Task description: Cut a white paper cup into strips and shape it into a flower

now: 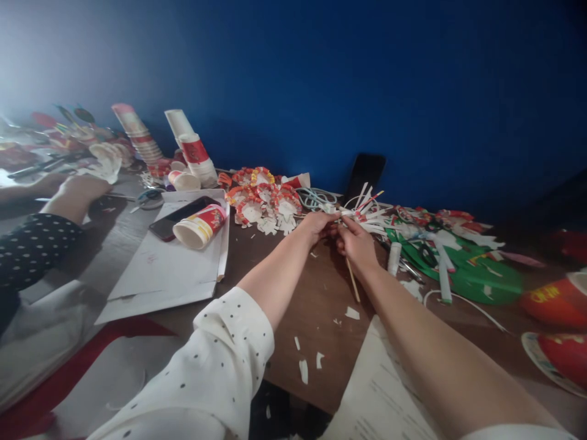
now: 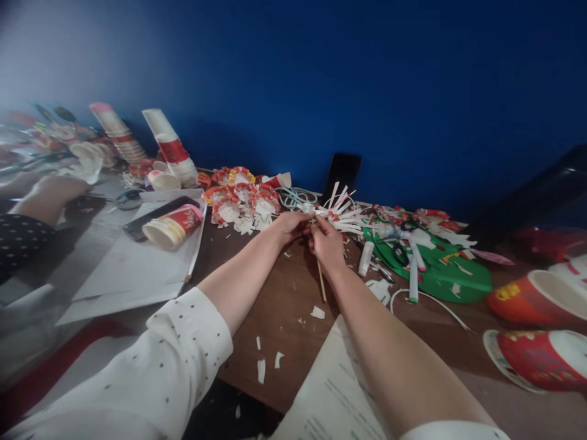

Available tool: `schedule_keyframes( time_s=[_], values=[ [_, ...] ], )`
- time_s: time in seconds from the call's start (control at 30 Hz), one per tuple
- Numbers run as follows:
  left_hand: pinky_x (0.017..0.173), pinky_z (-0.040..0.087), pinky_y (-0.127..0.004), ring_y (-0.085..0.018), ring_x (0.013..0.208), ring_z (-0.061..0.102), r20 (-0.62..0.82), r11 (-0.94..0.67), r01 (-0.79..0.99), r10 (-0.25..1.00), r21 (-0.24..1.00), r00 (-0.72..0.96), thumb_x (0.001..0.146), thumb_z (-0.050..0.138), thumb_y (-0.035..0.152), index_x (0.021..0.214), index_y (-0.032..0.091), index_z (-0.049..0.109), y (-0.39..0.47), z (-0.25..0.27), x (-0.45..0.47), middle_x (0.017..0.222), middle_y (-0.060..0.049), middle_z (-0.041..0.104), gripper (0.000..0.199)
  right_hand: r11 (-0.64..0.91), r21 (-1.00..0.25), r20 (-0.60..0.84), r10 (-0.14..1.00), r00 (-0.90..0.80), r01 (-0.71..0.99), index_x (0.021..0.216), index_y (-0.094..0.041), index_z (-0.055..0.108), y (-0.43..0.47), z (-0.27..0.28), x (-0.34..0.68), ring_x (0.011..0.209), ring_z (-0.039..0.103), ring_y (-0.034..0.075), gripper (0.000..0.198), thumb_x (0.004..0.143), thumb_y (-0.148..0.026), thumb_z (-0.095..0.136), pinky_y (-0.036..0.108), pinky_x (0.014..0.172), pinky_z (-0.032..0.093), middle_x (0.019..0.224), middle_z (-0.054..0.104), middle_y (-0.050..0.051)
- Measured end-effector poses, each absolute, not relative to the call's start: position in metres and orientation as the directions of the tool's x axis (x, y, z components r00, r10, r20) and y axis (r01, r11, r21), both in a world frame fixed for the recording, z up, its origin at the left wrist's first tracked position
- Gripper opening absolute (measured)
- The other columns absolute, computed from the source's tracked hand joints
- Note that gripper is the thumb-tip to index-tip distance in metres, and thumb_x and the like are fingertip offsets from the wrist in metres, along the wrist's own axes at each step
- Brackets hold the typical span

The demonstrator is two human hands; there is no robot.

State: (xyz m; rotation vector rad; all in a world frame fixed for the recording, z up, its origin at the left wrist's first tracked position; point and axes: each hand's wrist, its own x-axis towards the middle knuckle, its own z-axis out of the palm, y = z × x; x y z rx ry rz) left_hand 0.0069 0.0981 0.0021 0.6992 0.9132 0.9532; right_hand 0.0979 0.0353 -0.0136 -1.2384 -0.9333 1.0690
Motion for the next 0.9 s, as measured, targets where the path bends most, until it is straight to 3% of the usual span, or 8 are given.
schedule_keyframes(
  time_s=[0.2, 0.4, 0.6, 0.9],
  values=[
    [0.051, 0.046, -0.019, -0.007, 0.048, 0.053, -0.357, 0.438, -0.383, 0.895, 0.813, 0.266, 0.075, 0.071, 0.009, 0.067, 0.010, 0.059, 0.100, 0.001, 0.008, 0.055, -0.001, 0.056, 0.014, 0.012, -0.992, -0.022, 0.963, 0.270, -0.124, 0.129, -0.017, 0.059, 0.038, -0.017, 0.100, 0.040, 0.037, 0.007, 0.062, 0.068, -0.031, 0.062, 0.020, 0.037, 0.028, 0.053, 0.052, -0.005],
    [0.049, 0.047, -0.019, -0.007, 0.045, 0.051, -0.377, 0.462, -0.389, 0.884, 0.797, 0.277, 0.077, 0.068, 0.008, 0.065, 0.011, 0.056, 0.099, 0.004, 0.007, 0.052, 0.001, 0.054, 0.017, 0.026, -0.998, 0.043, 0.949, 0.312, 0.060, 0.126, -0.014, 0.062, 0.040, -0.019, 0.101, 0.039, 0.040, 0.010, 0.057, 0.074, -0.036, 0.058, 0.022, 0.039, 0.032, 0.042, 0.045, -0.006],
    [0.052, 0.049, -0.020, -0.007, 0.045, 0.051, -0.354, 0.453, -0.404, 0.886, 0.794, 0.299, 0.077, 0.069, 0.010, 0.067, 0.010, 0.057, 0.103, -0.004, 0.006, 0.051, 0.001, 0.053, 0.015, 0.047, -0.975, 0.115, 0.943, 0.313, 0.216, 0.123, -0.012, 0.065, 0.043, -0.021, 0.107, 0.041, 0.044, 0.011, 0.055, 0.075, -0.038, 0.057, 0.024, 0.044, 0.037, 0.043, 0.049, -0.005],
    [0.060, 0.051, -0.021, -0.008, 0.053, 0.057, -0.306, 0.440, -0.451, 0.889, 0.777, 0.341, 0.080, 0.066, 0.011, 0.072, 0.009, 0.062, 0.101, -0.005, 0.001, 0.061, -0.002, 0.060, 0.009, 0.033, -0.999, 0.032, 0.936, 0.349, 0.002, 0.127, -0.011, 0.061, 0.040, -0.013, 0.103, 0.039, 0.039, 0.009, 0.062, 0.071, -0.037, 0.061, 0.023, 0.040, 0.031, 0.044, 0.045, -0.007]
  ],
)
